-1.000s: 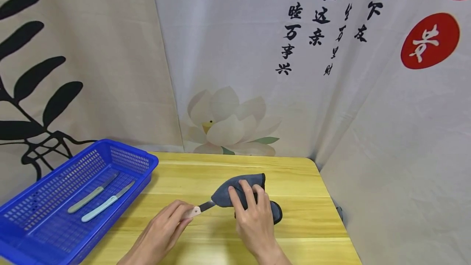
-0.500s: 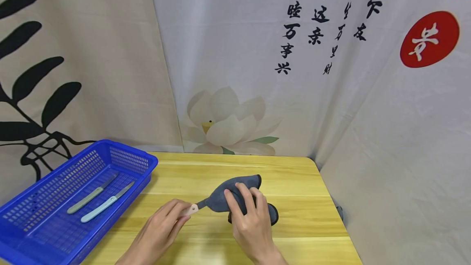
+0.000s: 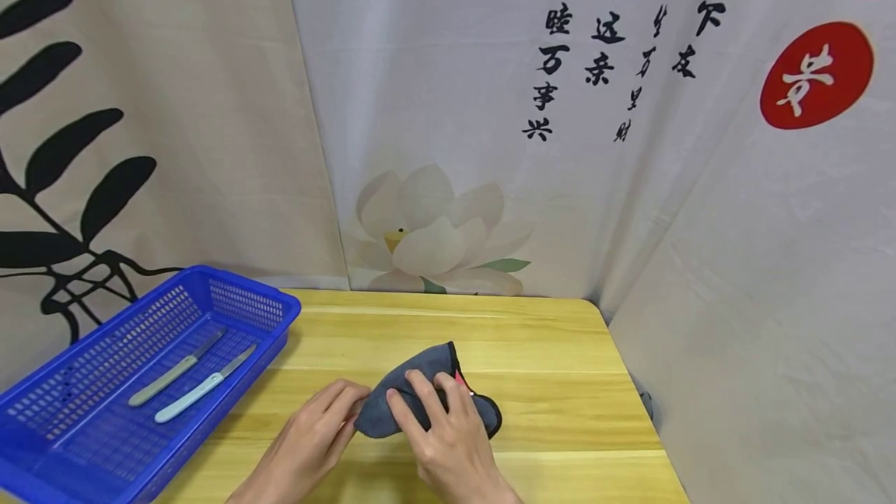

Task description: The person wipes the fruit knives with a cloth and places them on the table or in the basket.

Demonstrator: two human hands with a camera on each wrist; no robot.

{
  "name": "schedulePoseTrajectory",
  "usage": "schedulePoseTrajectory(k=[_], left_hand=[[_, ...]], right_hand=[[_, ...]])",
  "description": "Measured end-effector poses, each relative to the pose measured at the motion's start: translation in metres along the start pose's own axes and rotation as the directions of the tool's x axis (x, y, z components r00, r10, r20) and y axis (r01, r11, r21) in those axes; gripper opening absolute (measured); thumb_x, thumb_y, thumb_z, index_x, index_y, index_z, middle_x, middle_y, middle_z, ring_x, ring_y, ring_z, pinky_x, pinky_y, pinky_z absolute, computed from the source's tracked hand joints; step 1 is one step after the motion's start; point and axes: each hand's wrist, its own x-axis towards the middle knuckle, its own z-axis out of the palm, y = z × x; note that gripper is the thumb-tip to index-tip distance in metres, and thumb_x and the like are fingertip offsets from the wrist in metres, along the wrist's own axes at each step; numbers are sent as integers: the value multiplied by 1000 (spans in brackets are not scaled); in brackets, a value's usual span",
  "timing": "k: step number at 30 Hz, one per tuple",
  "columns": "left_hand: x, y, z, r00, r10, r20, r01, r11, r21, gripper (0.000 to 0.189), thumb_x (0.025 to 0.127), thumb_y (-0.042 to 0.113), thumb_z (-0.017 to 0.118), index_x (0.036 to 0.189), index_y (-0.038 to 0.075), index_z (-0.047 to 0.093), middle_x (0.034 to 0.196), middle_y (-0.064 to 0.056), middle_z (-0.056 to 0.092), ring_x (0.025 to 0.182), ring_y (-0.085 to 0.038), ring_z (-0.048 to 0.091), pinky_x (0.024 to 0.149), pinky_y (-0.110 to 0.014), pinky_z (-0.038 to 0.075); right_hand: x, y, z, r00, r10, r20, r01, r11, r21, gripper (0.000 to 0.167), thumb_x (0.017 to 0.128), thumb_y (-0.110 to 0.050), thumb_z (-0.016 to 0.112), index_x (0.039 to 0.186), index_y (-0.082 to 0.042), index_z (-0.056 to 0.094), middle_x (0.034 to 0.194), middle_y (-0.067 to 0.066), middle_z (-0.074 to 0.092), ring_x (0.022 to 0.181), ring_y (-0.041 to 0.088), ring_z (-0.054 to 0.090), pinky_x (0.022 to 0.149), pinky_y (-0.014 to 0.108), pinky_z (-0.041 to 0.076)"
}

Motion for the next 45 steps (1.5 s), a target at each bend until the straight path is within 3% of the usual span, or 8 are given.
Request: schedulePoseTrajectory(k=[8,32,40,45], left_hand=[[-4,-3,3,1000,20,-15,-19,1000,24,40,87,-3,94,118,13,74,106,5,72,93,-6,69,79,-24,63],[-7,-8,0,998,55,-32,-55,998,13,33,92,6,91,118,13,72,107,5,70,91,-4,64,78,-22,62],[-8,-6,-4,999,-35,-3,35,998,-57,34,93,3,91,118,15,74,107,9,70,93,2,61,76,-22,61],[-8,-6,-5,996,-85,10,85,994,-61,28,96,5,89,117,16,74,104,10,70,91,3,58,74,-20,58]], right_hand=[[-2,2,1,997,40,70,-37,999,-33,50,116,-14,33,139,-22,77,145,13,70,117,35,60,92,47,59],[-5,36,3,994,113,-9,-113,991,-70,47,118,-16,35,139,-17,77,141,19,70,109,38,59,85,54,59],[-6,44,-1,977,196,-82,-201,978,-62,43,121,-19,38,137,-11,77,139,23,71,108,43,60,86,58,59],[0,36,-6,977,147,-158,-152,988,-21,39,120,-17,44,137,-11,78,137,23,73,107,42,61,83,56,60]])
